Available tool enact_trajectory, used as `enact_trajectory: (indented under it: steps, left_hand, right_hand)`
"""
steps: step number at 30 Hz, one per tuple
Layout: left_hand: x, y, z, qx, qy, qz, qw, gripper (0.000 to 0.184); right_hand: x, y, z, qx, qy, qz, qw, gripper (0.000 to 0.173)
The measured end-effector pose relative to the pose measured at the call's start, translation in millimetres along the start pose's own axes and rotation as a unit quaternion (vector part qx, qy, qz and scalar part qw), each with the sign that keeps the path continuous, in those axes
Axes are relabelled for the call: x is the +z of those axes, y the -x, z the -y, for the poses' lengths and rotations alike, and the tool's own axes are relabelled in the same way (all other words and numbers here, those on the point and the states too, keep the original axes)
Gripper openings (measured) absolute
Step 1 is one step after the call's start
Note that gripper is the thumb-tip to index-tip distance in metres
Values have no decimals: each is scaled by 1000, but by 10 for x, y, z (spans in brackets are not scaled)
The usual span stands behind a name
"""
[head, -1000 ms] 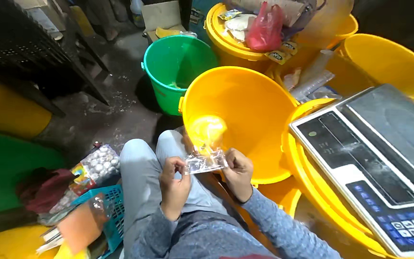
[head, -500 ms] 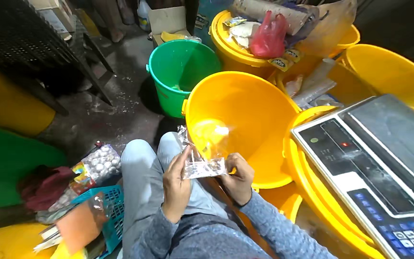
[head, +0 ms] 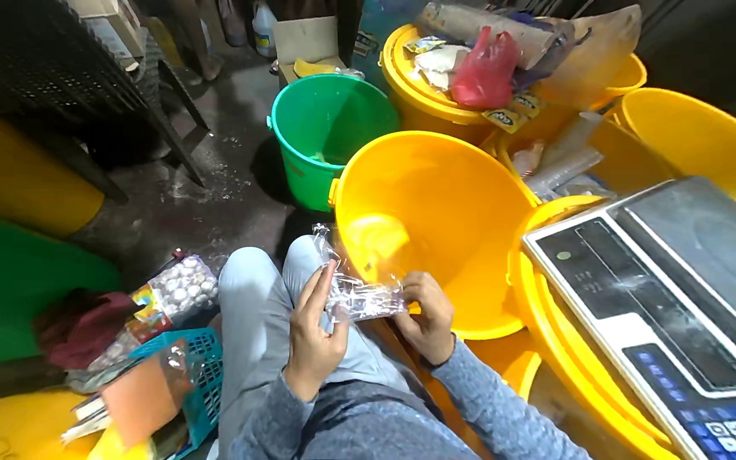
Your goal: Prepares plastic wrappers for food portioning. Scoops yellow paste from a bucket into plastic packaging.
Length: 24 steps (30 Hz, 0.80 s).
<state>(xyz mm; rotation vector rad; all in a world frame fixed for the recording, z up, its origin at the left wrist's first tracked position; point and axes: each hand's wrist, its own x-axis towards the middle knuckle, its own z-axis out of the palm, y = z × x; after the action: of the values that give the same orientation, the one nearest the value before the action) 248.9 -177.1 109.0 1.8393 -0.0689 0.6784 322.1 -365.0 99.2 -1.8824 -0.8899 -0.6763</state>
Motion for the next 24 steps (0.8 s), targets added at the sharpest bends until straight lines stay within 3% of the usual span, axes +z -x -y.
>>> enact_trajectory:
  steps: [5,8,11,13,15,17,19,20,21,23,24]
  left_hand:
    - [-19,25,36,38,-108,-9,993,44]
    - [-49,38,57,44,-193,-57,978,38]
    - [-66,69,11,4,-207,-30,978,22]
    - [-64,57,-55,-104,-141,32,984,17]
    - [-108,-21,-80,-254,29,70,964,14]
    - [-124,-105,-67,-377,263,29,887,16]
    - [-81,-145,-63,-456,458,-41,762,32]
    - [-44,-168,-76,-478,509,-70,713,39]
    - [-12,-186,-76,-490,530,-84,687,44]
    - [19,-168,-8,-474,510,-52,716,47]
    - [9,-133,71,-454,482,0,749,43]
  right_hand:
    - [-16,-25,-2,40,20,-22,999,31]
    - [-4,-57,58,141,-59,-59,987,24]
    - [7,-95,110,230,-143,-85,959,18]
    - [11,-108,116,252,-154,-90,951,19]
    - [10,-81,104,222,-81,-64,970,19]
    - [13,-32,95,154,29,-19,987,23]
    - [53,17,126,102,80,35,991,22]
    - [81,29,155,102,74,57,990,20]
    - [108,27,187,128,43,67,989,18]
    - [83,-70,277,293,-121,72,946,12]
    - [32,-161,312,409,-249,69,875,14]
